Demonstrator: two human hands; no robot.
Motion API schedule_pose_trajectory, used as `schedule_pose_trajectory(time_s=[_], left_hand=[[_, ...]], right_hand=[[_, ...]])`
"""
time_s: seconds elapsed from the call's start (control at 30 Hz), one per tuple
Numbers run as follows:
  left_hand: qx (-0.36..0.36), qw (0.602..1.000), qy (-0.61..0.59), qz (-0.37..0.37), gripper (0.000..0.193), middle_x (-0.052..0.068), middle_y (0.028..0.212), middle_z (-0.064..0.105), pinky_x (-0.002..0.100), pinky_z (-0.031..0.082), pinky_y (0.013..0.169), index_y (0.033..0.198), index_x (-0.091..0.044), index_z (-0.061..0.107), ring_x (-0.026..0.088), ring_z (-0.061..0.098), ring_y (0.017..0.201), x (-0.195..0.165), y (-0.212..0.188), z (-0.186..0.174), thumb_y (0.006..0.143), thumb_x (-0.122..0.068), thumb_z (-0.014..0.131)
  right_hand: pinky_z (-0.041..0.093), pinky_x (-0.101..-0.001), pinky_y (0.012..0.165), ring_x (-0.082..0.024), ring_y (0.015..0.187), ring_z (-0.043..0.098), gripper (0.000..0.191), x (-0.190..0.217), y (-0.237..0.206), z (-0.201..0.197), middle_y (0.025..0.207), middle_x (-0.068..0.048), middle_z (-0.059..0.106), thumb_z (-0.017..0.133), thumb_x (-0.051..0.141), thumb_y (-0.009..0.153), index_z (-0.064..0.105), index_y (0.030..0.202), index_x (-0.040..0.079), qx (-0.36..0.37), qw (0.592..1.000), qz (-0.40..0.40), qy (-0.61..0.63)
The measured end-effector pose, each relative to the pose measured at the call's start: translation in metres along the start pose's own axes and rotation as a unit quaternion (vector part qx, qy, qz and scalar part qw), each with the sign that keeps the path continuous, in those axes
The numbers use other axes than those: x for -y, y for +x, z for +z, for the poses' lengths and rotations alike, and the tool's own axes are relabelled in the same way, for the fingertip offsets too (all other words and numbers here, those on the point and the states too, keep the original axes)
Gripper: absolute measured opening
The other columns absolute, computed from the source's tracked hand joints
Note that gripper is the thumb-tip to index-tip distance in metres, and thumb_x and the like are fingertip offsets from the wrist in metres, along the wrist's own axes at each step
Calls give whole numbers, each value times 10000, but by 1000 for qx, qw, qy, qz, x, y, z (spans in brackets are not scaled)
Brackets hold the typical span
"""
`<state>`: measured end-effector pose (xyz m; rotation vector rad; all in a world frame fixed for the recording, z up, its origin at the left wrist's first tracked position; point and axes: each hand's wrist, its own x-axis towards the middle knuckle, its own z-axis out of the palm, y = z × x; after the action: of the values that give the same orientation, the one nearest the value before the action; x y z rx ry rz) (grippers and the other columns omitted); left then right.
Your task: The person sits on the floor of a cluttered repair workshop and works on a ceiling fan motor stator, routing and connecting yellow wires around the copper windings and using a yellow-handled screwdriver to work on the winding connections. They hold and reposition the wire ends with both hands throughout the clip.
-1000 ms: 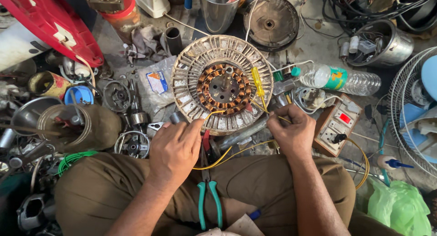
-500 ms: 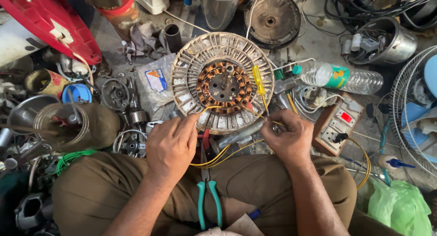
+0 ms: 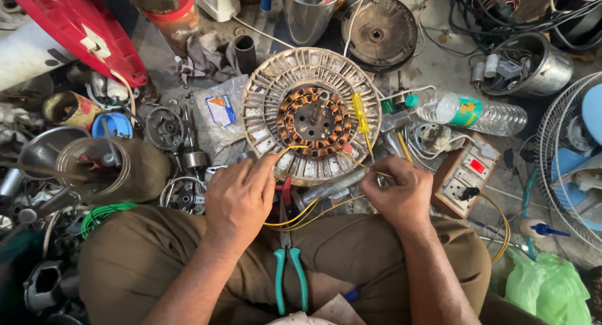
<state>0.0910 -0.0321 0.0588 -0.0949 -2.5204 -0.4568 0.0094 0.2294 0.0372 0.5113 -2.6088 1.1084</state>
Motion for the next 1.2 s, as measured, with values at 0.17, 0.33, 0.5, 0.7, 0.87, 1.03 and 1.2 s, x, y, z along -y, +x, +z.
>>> schedule_pose_trajectory(time_s=[0.17, 0.33, 0.5, 0.7, 0.87, 1.03, 1.2], left_hand=[[-8, 999, -16, 33, 204, 70, 812, 647, 413, 506, 687, 1117, -94, 704, 262, 654, 747, 1, -1, -5, 914, -109, 724], [-38, 996, -69, -44, 128, 106, 869, 675, 421, 511, 702, 1064, -82, 679, 295, 661, 787, -4, -26, -8, 940, -111, 692], [-18, 835, -427, -347, 105, 111, 828, 619, 388, 496, 637, 1116, -82, 651, 245, 588, 725, -12, -48, 7, 1020, -105, 614], [-3, 482, -737, -474, 67, 64, 867, 688, 370, 576, 721, 1011, -116, 600, 188, 684, 760, -21, -48, -12, 986, -95, 541], [25, 468, -763, -445, 118, 91, 911, 744, 348, 573, 756, 1023, -63, 644, 179, 695, 792, -71, -53, -33, 956, -83, 548], [1, 466, -750, -470, 121, 18, 949, 729, 285, 552, 783, 1056, -56, 695, 119, 678, 854, -119, -78, -11, 941, -87, 676], [30, 375, -767, -521, 117, 15, 884, 710, 279, 549, 706, 1028, -72, 726, 125, 660, 775, -111, -84, 9, 933, -135, 697]], right_hand=[[423, -217, 563, -40, 636, 528, 123, -14, -9, 2, 726, 1, 657, 793, 77, 882, 689, 865, 12, -93, 990, 75, 76], [368, -201, 596, -17, 673, 487, 61, -27, -26, 5, 785, 49, 595, 671, 43, 1014, 631, 976, 17, -186, 924, 134, 306], [373, -212, 579, -17, 682, 453, 110, -17, -62, 20, 810, 49, 546, 549, 73, 1016, 634, 1067, 26, -177, 890, 181, 381], [508, -230, 659, -49, 772, 567, 201, 24, -119, 29, 910, 13, 613, 610, 132, 999, 596, 1173, 31, -110, 850, 229, 462], [468, -223, 668, -58, 769, 550, 203, 66, -132, 4, 924, -2, 649, 644, 77, 988, 622, 1180, 16, -61, 868, 164, 464], [453, -203, 677, -42, 756, 516, 150, 99, -136, -14, 916, 2, 641, 751, -9, 906, 719, 1053, 0, -40, 954, 51, 294], [481, -218, 648, -52, 728, 557, 136, 115, -130, -4, 881, -9, 675, 757, -19, 878, 735, 1009, 13, -60, 958, 118, 256]])
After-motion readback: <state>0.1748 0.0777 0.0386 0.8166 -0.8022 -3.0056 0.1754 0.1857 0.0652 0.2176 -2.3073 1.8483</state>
